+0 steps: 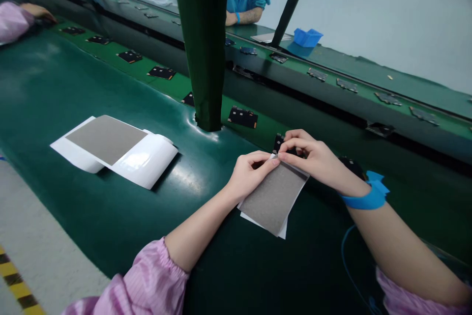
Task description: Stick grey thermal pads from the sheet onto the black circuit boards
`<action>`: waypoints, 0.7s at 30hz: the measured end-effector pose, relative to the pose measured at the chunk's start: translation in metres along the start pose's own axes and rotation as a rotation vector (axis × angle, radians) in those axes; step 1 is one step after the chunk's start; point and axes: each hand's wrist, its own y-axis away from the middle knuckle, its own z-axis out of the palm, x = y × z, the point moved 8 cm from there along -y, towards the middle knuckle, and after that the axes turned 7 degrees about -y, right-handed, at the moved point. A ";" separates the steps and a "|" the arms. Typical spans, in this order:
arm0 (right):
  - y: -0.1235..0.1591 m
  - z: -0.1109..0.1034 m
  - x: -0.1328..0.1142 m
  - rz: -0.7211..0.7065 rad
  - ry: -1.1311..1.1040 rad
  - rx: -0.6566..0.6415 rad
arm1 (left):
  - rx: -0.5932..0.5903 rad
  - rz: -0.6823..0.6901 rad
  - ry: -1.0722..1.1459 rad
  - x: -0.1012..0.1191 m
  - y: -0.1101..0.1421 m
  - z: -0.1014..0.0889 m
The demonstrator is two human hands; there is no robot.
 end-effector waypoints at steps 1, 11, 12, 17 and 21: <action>-0.001 0.000 0.001 0.000 0.002 0.002 | -0.004 0.001 -0.001 0.000 0.000 0.000; -0.003 0.001 0.011 -0.007 0.022 -0.046 | -0.008 -0.015 -0.028 0.002 0.000 0.000; -0.009 -0.004 0.013 -0.010 0.021 -0.027 | -0.008 -0.025 -0.029 0.002 0.000 0.000; -0.065 -0.019 0.040 -0.051 0.141 -0.002 | -0.021 -0.083 -0.021 -0.003 0.002 0.000; -0.109 -0.007 0.076 0.007 0.194 -0.131 | -0.022 -0.137 -0.001 -0.006 0.003 0.001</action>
